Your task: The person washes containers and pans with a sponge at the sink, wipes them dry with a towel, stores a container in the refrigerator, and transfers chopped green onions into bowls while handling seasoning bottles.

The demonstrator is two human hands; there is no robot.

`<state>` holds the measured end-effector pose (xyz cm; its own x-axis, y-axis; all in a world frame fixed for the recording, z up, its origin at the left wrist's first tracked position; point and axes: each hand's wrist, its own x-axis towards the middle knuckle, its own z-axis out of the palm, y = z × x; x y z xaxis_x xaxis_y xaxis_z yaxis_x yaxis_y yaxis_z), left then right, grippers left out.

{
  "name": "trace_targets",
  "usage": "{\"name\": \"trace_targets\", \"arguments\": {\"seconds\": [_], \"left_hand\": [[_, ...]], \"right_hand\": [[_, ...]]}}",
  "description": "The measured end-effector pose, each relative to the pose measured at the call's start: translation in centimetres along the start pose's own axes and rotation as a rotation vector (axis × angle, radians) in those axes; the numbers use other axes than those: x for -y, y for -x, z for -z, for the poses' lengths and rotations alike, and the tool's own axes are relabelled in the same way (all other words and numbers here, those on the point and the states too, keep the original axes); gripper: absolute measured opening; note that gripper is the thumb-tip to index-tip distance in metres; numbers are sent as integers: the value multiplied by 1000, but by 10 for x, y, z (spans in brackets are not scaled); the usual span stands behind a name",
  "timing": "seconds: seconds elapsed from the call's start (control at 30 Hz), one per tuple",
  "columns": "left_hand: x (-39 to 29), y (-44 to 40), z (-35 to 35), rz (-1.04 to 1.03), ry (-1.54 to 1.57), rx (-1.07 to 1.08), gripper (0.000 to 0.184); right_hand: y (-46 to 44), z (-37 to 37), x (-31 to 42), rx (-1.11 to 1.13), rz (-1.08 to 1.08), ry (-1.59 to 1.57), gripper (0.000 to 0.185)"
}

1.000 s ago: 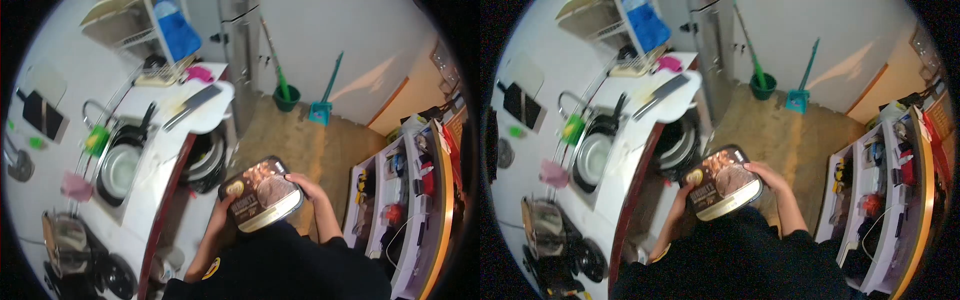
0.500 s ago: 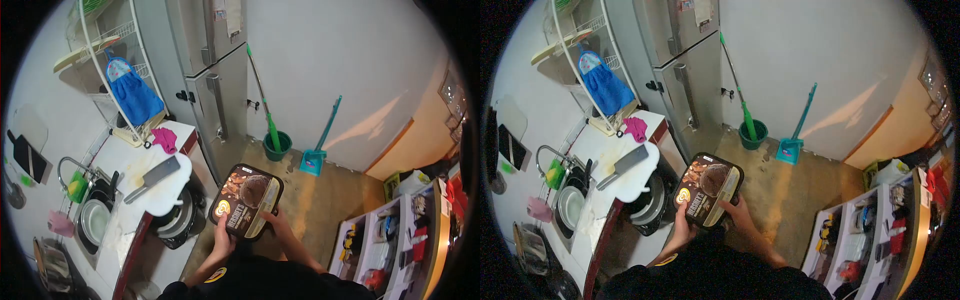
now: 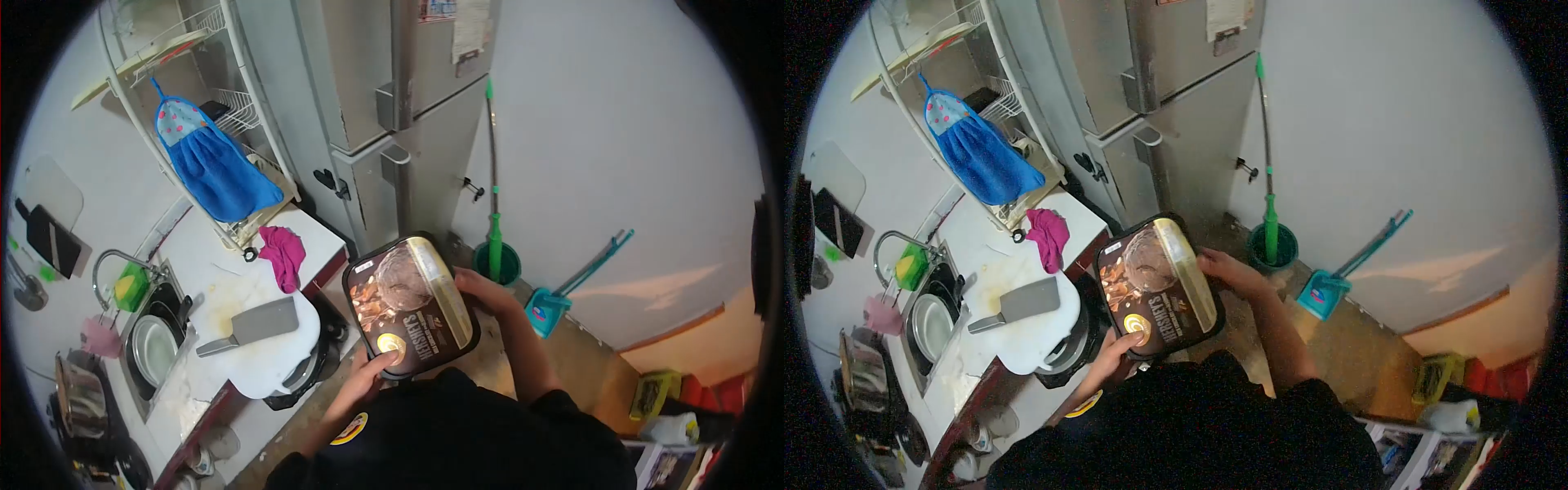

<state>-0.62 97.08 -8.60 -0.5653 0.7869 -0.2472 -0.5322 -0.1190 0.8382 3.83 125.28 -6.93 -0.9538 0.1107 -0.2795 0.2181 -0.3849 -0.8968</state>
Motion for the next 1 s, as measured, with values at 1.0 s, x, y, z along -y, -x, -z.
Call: {"name": "trace_targets", "arguments": {"seconds": [1.0], "left_hand": [[60,-104,-117,-87,377,-779,48]], "right_hand": [[0,327,-2,-455,416,532,39]]}}
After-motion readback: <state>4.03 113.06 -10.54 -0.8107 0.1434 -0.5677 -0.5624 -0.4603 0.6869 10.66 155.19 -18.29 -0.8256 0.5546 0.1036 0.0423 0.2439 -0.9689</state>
